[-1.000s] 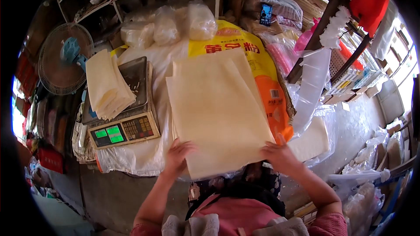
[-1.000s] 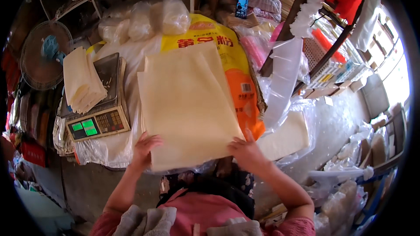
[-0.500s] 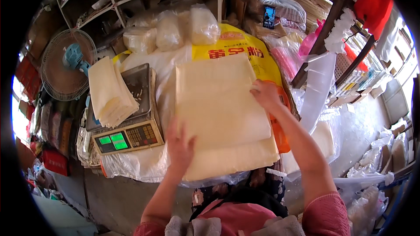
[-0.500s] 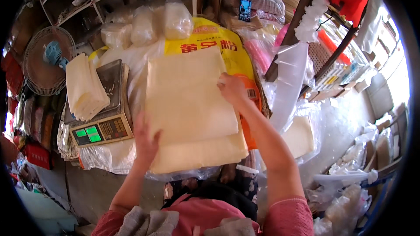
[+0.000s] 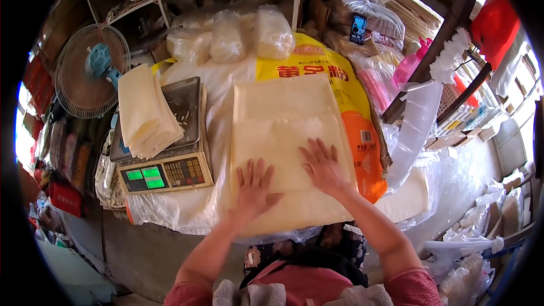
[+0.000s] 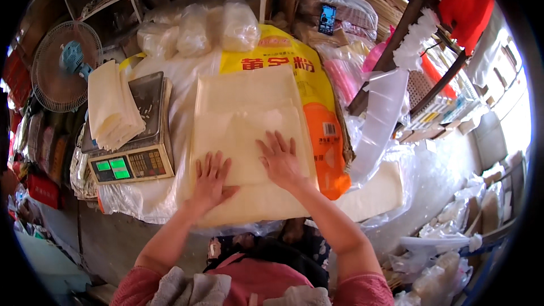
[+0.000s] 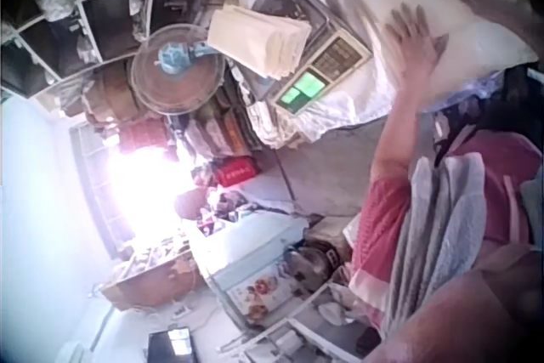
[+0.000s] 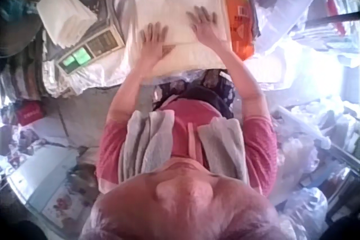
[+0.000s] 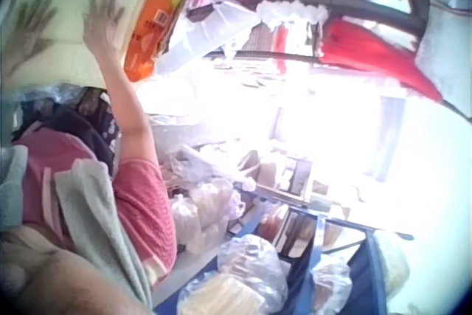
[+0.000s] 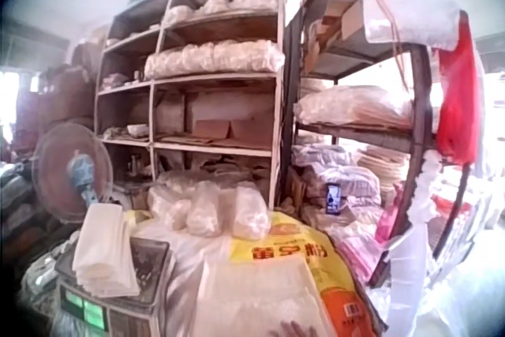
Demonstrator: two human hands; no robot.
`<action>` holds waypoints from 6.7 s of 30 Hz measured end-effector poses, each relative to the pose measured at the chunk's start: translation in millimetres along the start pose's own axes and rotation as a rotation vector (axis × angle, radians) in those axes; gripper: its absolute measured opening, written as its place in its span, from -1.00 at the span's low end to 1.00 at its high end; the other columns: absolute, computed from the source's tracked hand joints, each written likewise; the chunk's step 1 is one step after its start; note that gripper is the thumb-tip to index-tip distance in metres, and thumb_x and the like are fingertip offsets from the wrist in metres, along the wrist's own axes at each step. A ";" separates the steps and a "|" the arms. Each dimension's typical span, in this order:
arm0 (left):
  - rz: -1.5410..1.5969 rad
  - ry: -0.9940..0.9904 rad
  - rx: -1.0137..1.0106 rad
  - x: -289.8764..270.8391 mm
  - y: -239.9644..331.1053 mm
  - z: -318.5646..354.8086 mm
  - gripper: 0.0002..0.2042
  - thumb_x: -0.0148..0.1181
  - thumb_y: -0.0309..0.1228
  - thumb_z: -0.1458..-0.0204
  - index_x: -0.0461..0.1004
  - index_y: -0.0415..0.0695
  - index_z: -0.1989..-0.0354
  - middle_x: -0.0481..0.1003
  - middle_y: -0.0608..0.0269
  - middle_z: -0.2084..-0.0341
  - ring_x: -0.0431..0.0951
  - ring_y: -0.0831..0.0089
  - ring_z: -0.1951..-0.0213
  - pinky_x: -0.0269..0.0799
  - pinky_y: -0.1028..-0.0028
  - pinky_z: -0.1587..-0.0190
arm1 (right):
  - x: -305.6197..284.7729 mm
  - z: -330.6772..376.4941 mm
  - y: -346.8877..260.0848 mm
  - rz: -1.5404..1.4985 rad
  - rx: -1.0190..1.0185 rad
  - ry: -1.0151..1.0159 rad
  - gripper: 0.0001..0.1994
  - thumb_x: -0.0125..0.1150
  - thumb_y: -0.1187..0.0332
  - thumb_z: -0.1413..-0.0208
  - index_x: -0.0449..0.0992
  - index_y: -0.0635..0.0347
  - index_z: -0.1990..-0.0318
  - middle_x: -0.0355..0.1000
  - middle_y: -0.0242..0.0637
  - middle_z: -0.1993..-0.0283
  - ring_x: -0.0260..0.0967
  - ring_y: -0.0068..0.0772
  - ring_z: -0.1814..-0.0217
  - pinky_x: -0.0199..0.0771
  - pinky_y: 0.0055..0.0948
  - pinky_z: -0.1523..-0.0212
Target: The person sorts and stacks thin sheets of dough by hand, periodically placing a stack on a digital scale before gathering them into a bundle and placing the bundle into a plastic bag.
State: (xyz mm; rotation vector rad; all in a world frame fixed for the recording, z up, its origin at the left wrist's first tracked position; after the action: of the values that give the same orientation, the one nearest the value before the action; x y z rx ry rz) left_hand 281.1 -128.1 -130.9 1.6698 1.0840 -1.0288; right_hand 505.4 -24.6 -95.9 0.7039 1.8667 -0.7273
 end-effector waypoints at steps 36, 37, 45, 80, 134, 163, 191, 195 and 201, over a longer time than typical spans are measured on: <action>0.007 -0.028 -0.010 -5.1 -4.9 -0.8 -0.22 0.28 0.07 0.04 0.24 -0.15 -0.29 0.09 -0.07 -0.33 0.04 -0.10 -0.36 -0.05 -0.08 -0.35 | -13.7 30.8 17.0 -0.354 0.512 -0.051 -0.27 0.41 0.17 0.05 0.26 0.15 -0.28 0.38 0.06 -0.12 0.39 0.08 -0.10 0.41 -0.15 -0.08; -0.037 -0.046 0.003 -3.3 -6.7 -1.2 -0.19 0.26 0.13 0.06 0.25 -0.15 -0.29 0.12 -0.07 -0.32 0.04 -0.11 -0.36 -0.09 -0.11 -0.36 | -28.7 21.3 6.1 -0.205 0.265 -0.034 -0.18 0.43 0.12 0.09 0.17 0.11 -0.34 0.23 0.03 -0.26 0.22 0.10 -0.26 0.28 -0.08 -0.21; 0.237 -0.027 0.123 -20.6 -65.3 -14.8 -0.50 0.43 -0.25 0.15 0.48 -0.23 0.04 0.52 0.02 0.12 0.49 0.13 -0.04 0.23 0.19 -0.24 | -44.1 31.5 42.0 -0.164 -0.203 -0.372 -0.27 0.35 0.02 0.00 0.27 0.08 -0.31 0.18 -0.10 -0.38 0.07 -0.16 -0.46 0.07 -0.18 -0.41; 1.077 0.700 -0.308 -146.1 -76.7 -33.5 -0.25 0.01 -0.69 0.10 0.06 -0.25 -0.40 0.20 0.03 -0.33 0.21 0.37 -0.34 0.17 0.47 -0.28 | 10.9 45.6 -48.1 -0.206 -0.065 -0.120 -0.52 0.11 0.28 -0.15 0.32 0.18 -0.23 0.21 -0.24 -0.35 0.04 -0.10 -0.43 -0.01 0.13 -0.35; 0.025 0.041 -0.152 14.0 24.0 10.9 -0.14 0.04 0.22 -0.07 -0.01 -0.03 -0.44 -0.14 -0.13 -0.43 -0.22 -0.28 -0.42 -0.30 -0.18 -0.38 | 26.7 -9.8 0.3 -0.538 0.346 -0.153 -0.67 0.17 0.11 -0.19 0.60 0.13 0.06 0.53 0.00 0.17 0.46 -0.15 0.10 0.43 -0.21 0.12; 0.512 0.119 0.105 -34.5 -27.8 42.5 -0.73 0.21 -0.51 -0.05 0.56 -0.13 0.04 0.60 0.21 0.18 0.57 0.32 0.00 0.27 0.17 -0.22 | -137.0 112.3 28.4 -0.365 0.269 -0.500 -0.73 0.24 0.36 -0.04 0.56 0.21 0.10 0.56 -0.30 0.27 0.52 -0.20 0.12 0.46 -0.22 0.02; 0.002 -0.062 -0.048 11.1 -17.2 -14.4 -0.28 0.22 0.04 -0.02 0.25 -0.12 -0.30 0.08 0.01 -0.37 0.04 0.01 -0.39 -0.24 -0.15 -0.38 | -26.7 7.0 23.3 -0.009 0.378 0.078 -0.48 0.08 0.22 -0.20 0.21 0.07 -0.31 0.13 0.06 -0.36 0.10 0.14 -0.37 0.20 0.06 -0.26; 0.003 -0.033 -0.018 12.0 -13.8 -16.0 -0.27 0.16 0.05 -0.06 0.20 -0.14 -0.33 0.03 -0.02 -0.38 -0.02 -0.01 -0.41 -0.31 -0.15 -0.39 | 18.7 32.3 22.2 0.080 0.179 -0.032 -0.49 -0.03 0.22 -0.27 0.16 0.01 -0.37 0.00 -0.05 -0.46 -0.16 0.05 -0.52 -0.25 0.20 -0.44; -0.010 -0.075 -0.024 12.4 -14.1 -16.0 -0.26 0.01 0.09 -0.14 0.07 -0.13 -0.39 -0.04 -0.04 -0.41 -0.10 -0.01 -0.43 -0.38 -0.15 -0.39 | 12.4 30.1 15.8 0.057 0.180 -0.004 -0.53 -0.08 0.21 -0.29 0.20 0.04 -0.34 -0.01 -0.06 -0.46 -0.16 0.06 -0.52 -0.25 0.19 -0.45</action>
State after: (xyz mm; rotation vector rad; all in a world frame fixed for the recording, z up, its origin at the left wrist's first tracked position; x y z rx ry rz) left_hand 274.1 -106.9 -141.2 1.5961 1.0527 -1.0721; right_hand 529.9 -34.7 -120.6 0.8664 1.7849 -0.8663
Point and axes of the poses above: each hand's wrist, its own z-axis away from the middle knuckle, its own x-axis out of the palm, y = z × x, the point moved 1 cm from there along -z, towards the middle knuckle
